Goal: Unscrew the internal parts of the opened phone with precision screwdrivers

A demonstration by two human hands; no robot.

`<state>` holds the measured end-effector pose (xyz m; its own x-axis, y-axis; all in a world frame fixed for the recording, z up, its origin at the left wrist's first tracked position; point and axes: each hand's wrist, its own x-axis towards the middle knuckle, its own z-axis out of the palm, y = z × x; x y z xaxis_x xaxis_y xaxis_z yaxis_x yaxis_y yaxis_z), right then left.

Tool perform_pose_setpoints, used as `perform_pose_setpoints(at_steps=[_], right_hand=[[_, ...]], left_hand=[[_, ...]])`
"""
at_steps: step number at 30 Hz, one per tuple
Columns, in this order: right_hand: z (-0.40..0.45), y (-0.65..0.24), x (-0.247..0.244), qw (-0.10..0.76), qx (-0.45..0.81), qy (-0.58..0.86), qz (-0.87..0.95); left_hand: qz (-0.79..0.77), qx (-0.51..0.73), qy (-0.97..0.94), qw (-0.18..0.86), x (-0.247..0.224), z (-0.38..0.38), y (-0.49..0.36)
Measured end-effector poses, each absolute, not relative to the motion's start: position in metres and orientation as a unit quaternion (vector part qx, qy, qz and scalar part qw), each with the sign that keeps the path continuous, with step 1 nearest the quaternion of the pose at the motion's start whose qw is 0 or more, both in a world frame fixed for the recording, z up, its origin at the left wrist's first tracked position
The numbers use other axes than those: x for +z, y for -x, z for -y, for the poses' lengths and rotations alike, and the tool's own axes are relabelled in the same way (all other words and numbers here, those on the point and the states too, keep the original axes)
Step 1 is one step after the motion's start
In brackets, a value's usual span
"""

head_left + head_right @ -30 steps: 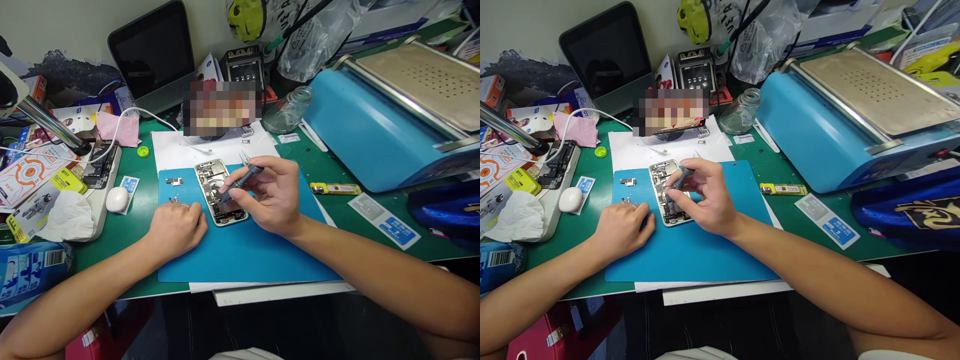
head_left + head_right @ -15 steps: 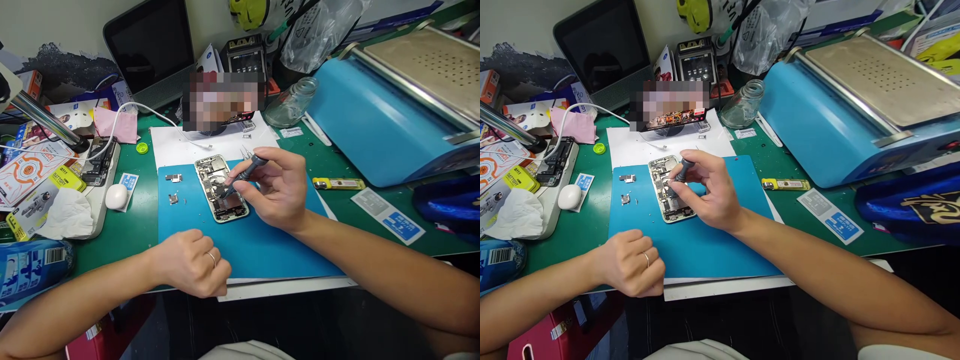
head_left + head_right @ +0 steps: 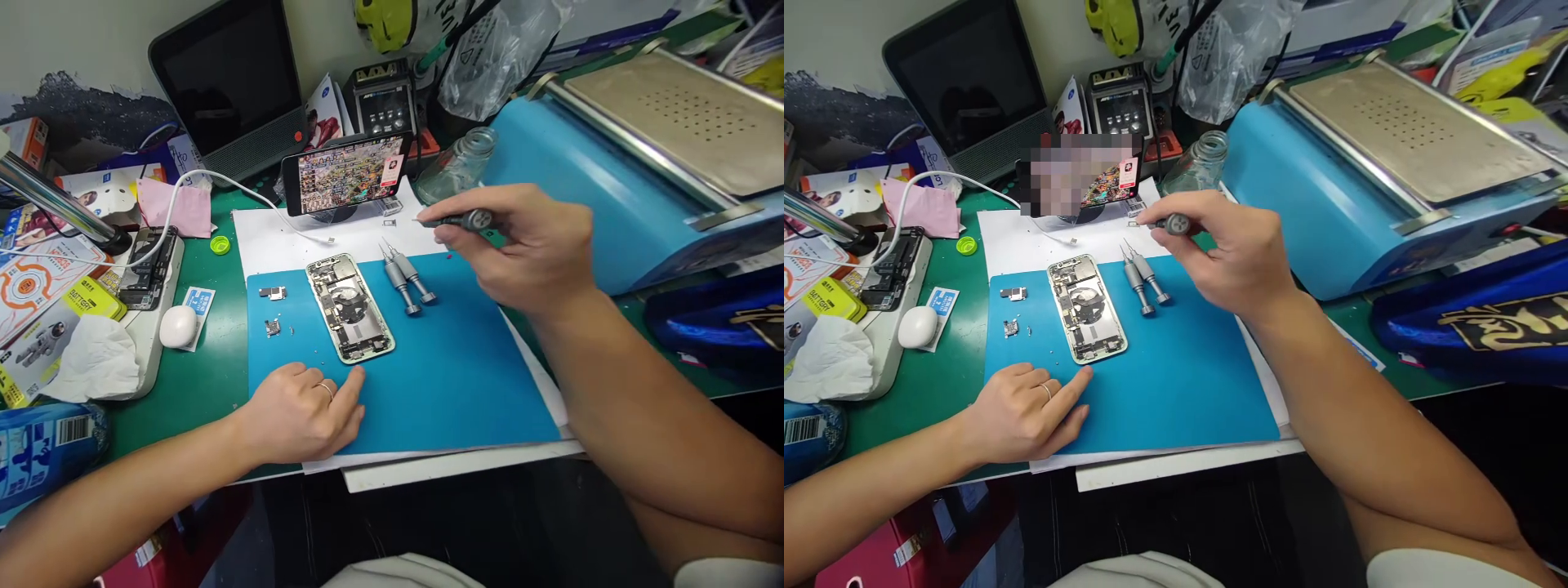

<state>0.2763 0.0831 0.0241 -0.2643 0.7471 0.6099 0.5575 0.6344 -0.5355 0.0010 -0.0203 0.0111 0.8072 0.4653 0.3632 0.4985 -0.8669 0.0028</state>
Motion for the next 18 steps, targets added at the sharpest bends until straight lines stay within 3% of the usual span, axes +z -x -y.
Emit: perform_pose_setpoints(at_steps=[10, 14, 18], right_hand=[[-0.09, -0.26, 0.006, 0.169, 0.01, 0.253, 0.952], [-0.087, -0.257, 0.007, 0.141, -0.002, 0.26, 0.955], [-0.076, -0.268, 0.009, 0.172, 0.022, 0.297, 0.939]], left_hand=[[0.257, -0.131, 0.957, 0.03, 0.009, 0.016, 0.001], [0.257, -0.124, 0.958, 0.029, 0.008, 0.016, 0.001], [0.256, -0.127, 0.958, 0.034, 0.005, 0.016, 0.001]])
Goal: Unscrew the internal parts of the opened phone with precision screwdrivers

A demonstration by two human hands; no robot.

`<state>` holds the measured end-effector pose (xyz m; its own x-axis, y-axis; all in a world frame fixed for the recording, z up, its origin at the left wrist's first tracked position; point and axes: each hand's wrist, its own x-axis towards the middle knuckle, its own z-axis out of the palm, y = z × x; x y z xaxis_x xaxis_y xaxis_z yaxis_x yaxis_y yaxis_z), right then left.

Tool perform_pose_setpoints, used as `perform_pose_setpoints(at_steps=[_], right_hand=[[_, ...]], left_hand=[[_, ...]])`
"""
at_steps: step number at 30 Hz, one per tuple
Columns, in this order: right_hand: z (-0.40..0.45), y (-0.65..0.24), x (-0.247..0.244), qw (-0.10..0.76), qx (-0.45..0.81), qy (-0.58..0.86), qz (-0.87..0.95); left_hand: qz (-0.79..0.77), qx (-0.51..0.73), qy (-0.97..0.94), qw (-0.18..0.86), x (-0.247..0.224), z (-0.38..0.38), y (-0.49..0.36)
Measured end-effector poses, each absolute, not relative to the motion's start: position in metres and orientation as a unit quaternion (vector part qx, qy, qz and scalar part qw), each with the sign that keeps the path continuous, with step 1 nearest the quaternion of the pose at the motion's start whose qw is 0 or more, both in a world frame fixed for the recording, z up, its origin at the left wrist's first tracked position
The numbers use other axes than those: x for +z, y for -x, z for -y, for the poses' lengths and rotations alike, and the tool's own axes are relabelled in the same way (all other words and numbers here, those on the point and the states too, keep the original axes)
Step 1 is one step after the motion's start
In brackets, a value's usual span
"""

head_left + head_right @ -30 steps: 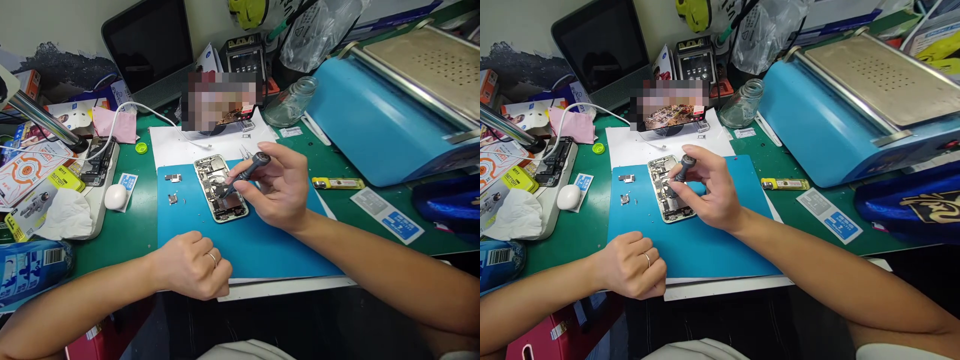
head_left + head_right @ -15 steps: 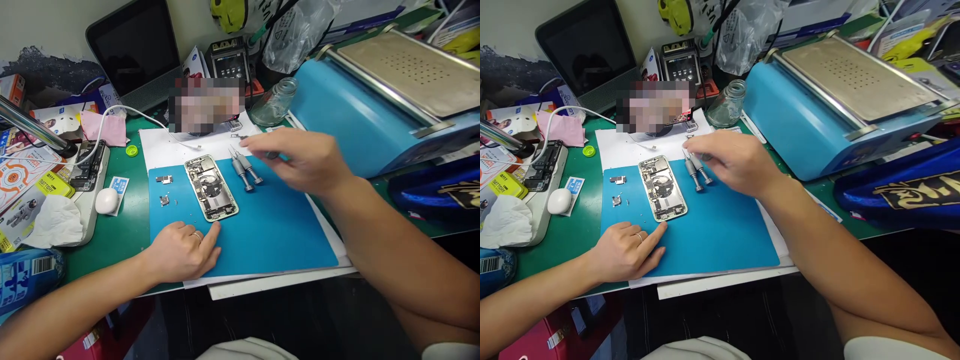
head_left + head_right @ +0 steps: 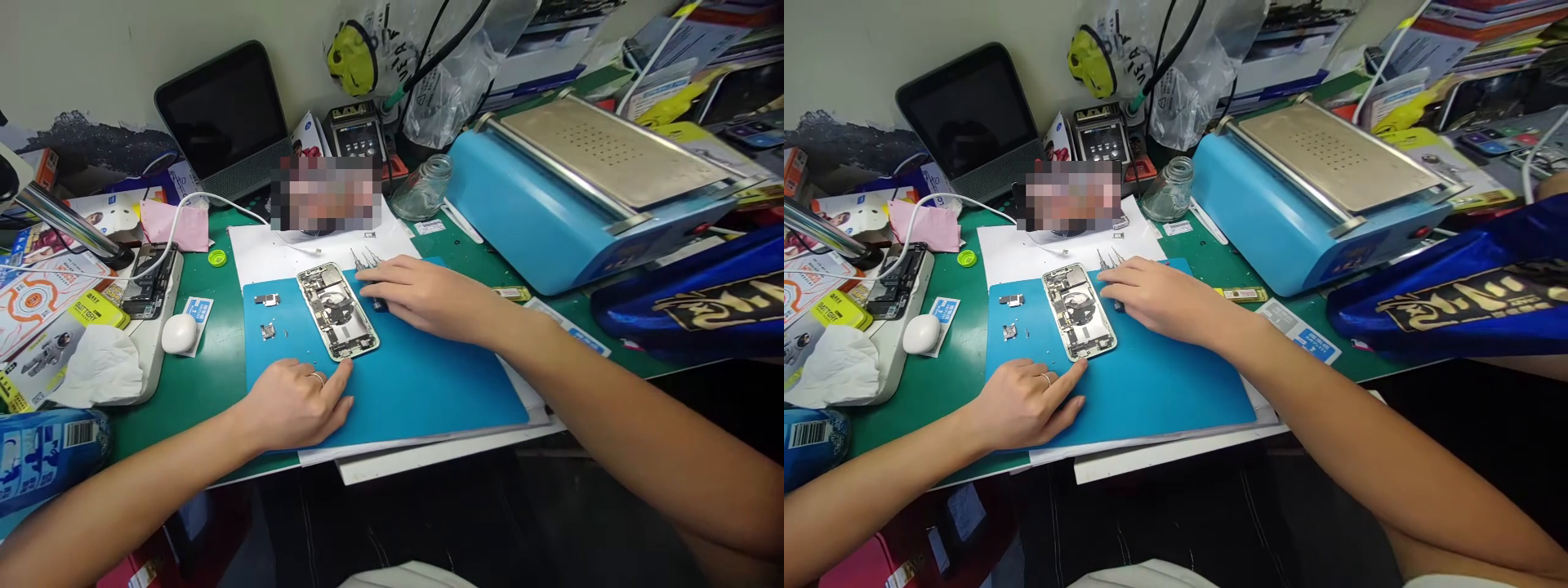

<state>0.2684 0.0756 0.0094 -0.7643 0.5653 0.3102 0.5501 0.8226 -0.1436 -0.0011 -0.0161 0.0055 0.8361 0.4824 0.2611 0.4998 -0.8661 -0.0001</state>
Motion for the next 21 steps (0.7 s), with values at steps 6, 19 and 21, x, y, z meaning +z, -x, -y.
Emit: perform_pose_setpoints(at_steps=[6, 19, 21], right_hand=[[-0.054, -0.303, 0.003, 0.215, 0.083, 0.442, 0.867], [-0.047, -0.299, -0.018, 0.339, 0.166, 0.433, 0.819], [-0.045, -0.299, -0.019, 0.374, 0.156, 0.431, 0.806]], left_hand=[[0.268, -0.109, 0.957, 0.034, 0.005, 0.014, 0.002], [0.236, -0.11, 0.965, 0.015, 0.003, 0.009, 0.003], [0.232, -0.115, 0.966, 0.018, 0.004, 0.009, 0.003]])
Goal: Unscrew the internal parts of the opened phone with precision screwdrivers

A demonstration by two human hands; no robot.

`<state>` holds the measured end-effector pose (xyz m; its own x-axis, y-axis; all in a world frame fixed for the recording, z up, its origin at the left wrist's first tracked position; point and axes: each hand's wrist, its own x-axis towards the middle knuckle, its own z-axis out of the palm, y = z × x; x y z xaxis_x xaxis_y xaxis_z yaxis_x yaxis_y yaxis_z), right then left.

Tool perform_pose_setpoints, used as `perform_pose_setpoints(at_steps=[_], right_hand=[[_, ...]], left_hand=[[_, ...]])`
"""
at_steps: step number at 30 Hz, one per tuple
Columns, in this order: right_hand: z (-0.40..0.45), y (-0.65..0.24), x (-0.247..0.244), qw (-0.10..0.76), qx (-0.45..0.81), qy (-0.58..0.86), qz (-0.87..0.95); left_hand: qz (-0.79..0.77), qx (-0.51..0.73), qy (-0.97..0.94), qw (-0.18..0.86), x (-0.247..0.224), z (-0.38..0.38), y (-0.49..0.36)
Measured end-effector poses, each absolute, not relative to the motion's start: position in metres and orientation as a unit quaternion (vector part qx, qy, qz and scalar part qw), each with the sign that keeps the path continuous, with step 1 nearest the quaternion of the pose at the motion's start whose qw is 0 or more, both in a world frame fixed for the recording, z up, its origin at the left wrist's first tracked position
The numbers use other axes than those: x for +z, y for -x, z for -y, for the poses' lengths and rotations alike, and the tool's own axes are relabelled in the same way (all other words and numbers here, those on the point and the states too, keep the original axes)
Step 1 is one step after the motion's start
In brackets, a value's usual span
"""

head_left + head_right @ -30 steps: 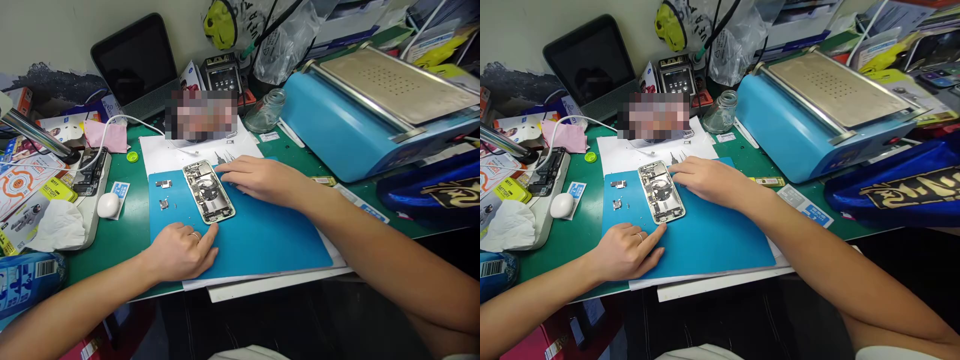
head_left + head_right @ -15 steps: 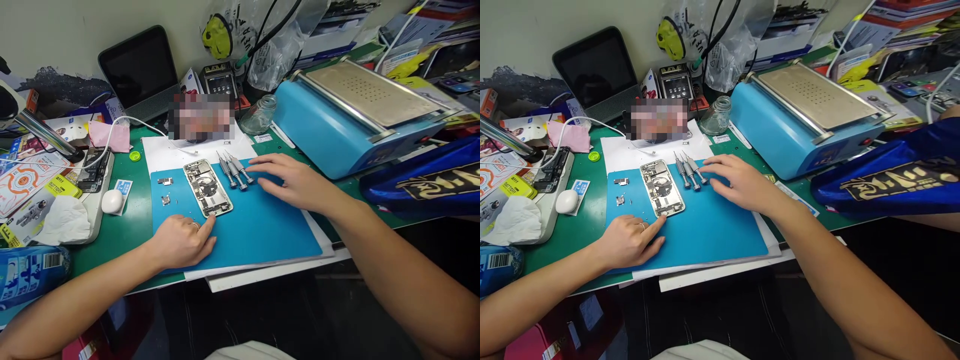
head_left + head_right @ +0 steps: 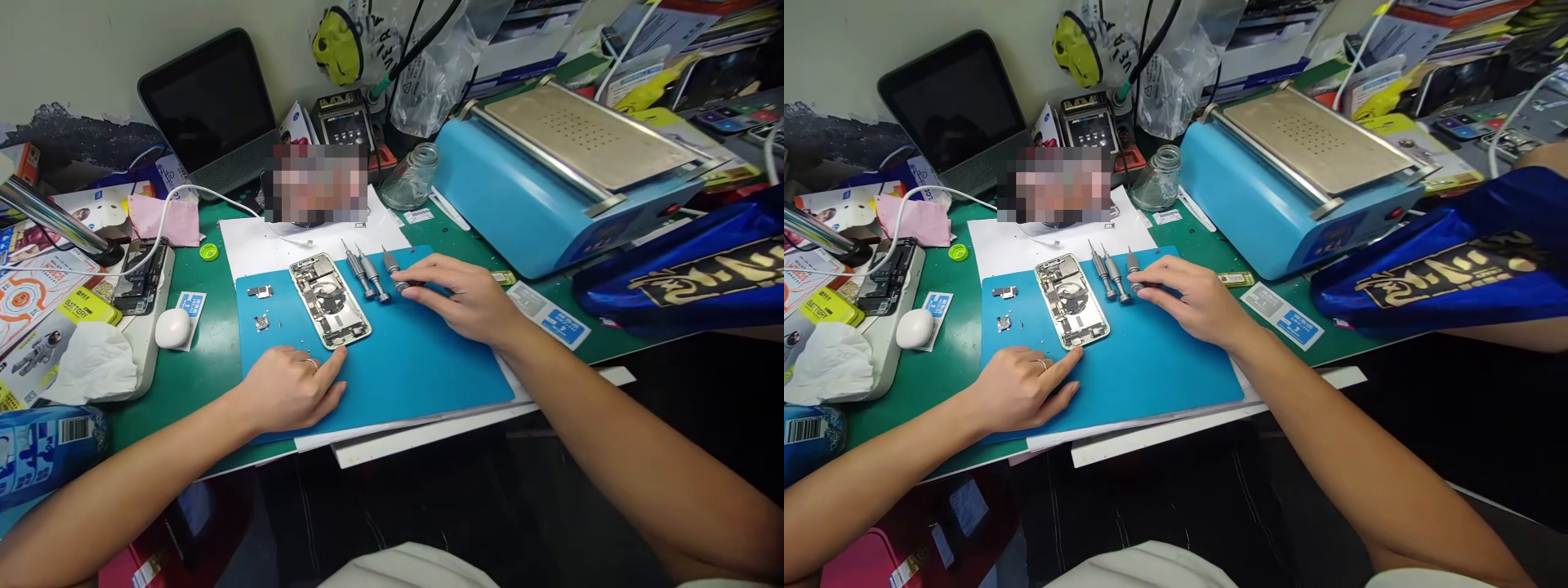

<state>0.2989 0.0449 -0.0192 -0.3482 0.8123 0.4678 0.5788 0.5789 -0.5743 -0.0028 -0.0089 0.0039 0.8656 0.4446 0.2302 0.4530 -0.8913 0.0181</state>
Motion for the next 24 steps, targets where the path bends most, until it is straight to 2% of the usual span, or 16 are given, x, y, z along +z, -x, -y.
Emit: perform_pose_setpoints(at_steps=[10, 18, 24], right_hand=[[-0.0408, -0.2948, -0.0202, 0.452, 0.038, 0.392, 0.8], [-0.0401, -0.2947, -0.0183, 0.486, -0.128, 0.331, 0.799], [-0.0378, -0.2968, -0.0196, 0.51, -0.146, 0.346, 0.774]], left_hand=[[0.229, -0.113, 0.967, 0.02, 0.0037, 0.0078, 0.0034], [0.221, -0.098, 0.97, 0.012, 0.002, 0.0078, 0.0034], [0.23, -0.08, 0.97, 0.001, 0.0037, 0.0076, 0.0035]])
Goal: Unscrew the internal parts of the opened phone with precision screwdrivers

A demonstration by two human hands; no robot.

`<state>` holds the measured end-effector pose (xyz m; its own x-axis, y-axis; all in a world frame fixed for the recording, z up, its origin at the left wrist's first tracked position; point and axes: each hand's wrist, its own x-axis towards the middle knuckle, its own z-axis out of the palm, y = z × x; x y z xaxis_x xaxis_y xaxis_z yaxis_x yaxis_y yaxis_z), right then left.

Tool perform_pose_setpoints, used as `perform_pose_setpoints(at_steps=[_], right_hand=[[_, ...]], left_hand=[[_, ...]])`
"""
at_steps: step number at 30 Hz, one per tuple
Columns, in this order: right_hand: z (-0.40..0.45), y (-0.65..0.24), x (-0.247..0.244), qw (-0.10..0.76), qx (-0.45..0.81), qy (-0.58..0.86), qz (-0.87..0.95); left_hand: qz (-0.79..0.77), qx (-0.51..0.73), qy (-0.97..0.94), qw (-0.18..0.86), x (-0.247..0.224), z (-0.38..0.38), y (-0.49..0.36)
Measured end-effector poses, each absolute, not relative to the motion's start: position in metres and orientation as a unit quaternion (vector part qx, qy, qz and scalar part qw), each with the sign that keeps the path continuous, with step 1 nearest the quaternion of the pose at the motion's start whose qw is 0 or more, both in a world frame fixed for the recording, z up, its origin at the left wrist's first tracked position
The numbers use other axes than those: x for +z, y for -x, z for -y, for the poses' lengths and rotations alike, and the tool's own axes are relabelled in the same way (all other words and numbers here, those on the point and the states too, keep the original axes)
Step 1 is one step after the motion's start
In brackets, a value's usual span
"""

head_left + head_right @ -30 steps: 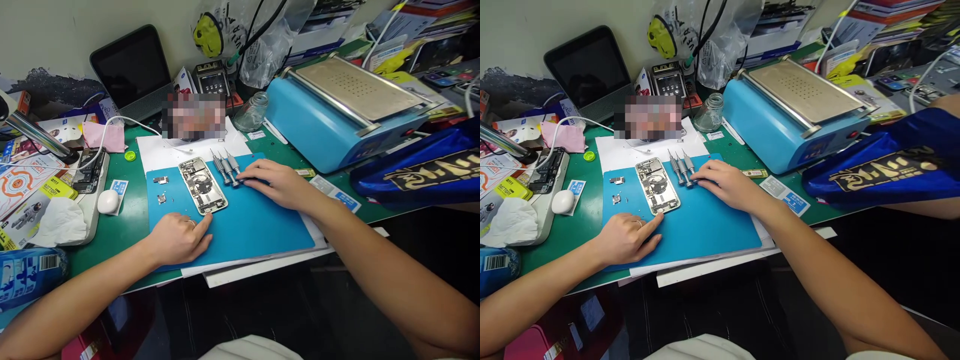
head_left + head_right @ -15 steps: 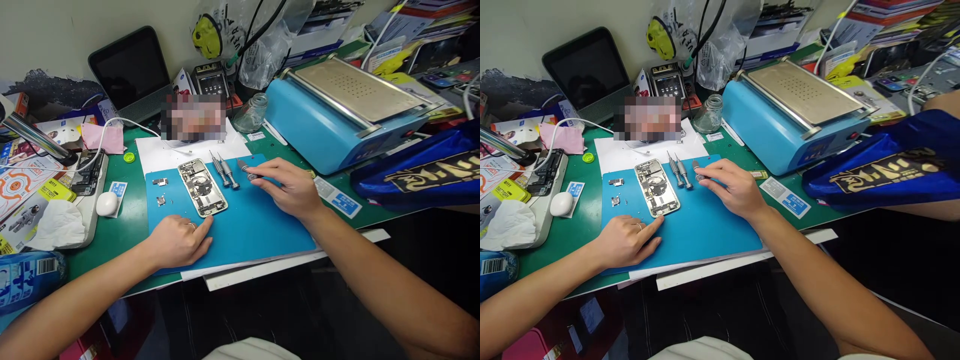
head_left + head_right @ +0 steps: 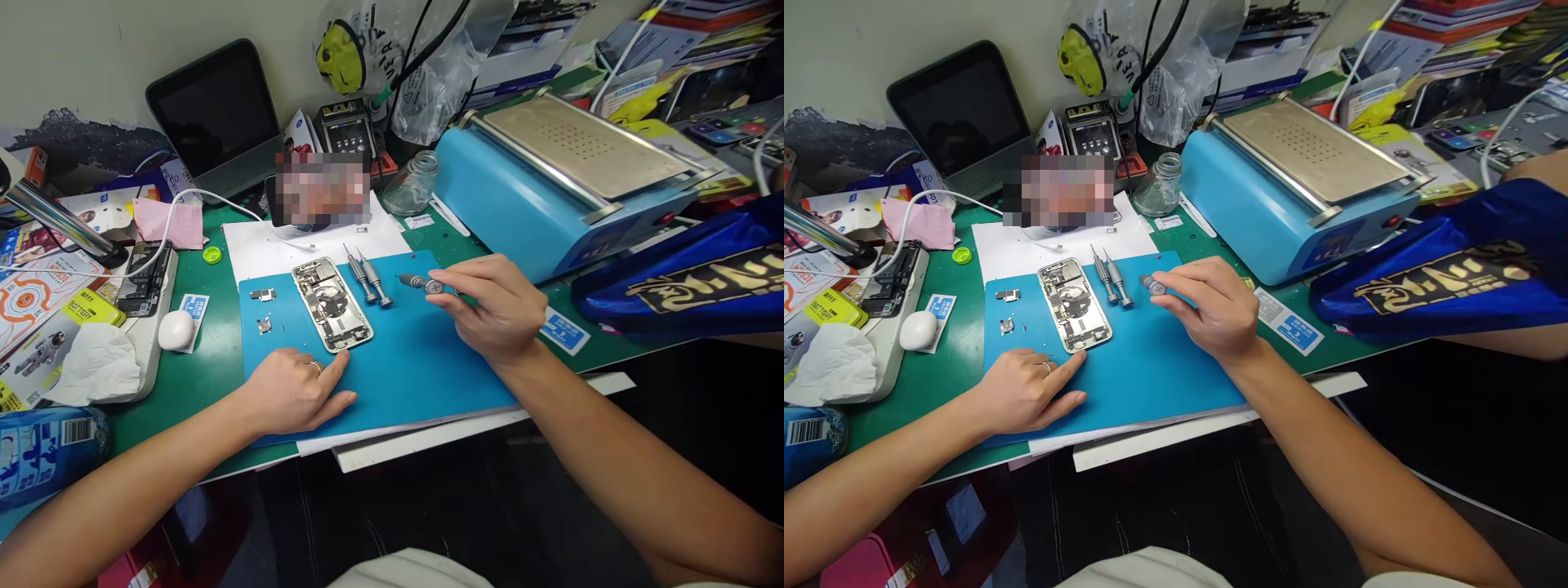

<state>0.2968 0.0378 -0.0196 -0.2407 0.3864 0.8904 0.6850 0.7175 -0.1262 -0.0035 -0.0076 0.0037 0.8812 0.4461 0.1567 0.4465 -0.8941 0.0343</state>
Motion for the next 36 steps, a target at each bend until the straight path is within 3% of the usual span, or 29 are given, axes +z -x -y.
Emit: perform_pose_setpoints(at_steps=[10, 24, 31, 36], right_hand=[[-0.034, -0.289, -0.029, 0.588, 0.069, 0.467, 0.657], [-0.033, -0.287, -0.027, 0.585, 0.087, 0.426, 0.685], [-0.038, -0.287, -0.018, 0.463, -0.015, 0.418, 0.782], [-0.043, -0.287, -0.022, 0.386, 0.024, 0.409, 0.827]], left_hand=[[0.239, -0.052, 0.97, -0.007, 0.005, 0.009, 0.003], [0.237, -0.049, 0.97, -0.002, 0.004, 0.01, 0.003], [0.222, -0.057, 0.973, 0.026, 0.003, 0.01, 0.002], [0.22, -0.057, 0.973, 0.03, 0.003, 0.01, 0.001]])
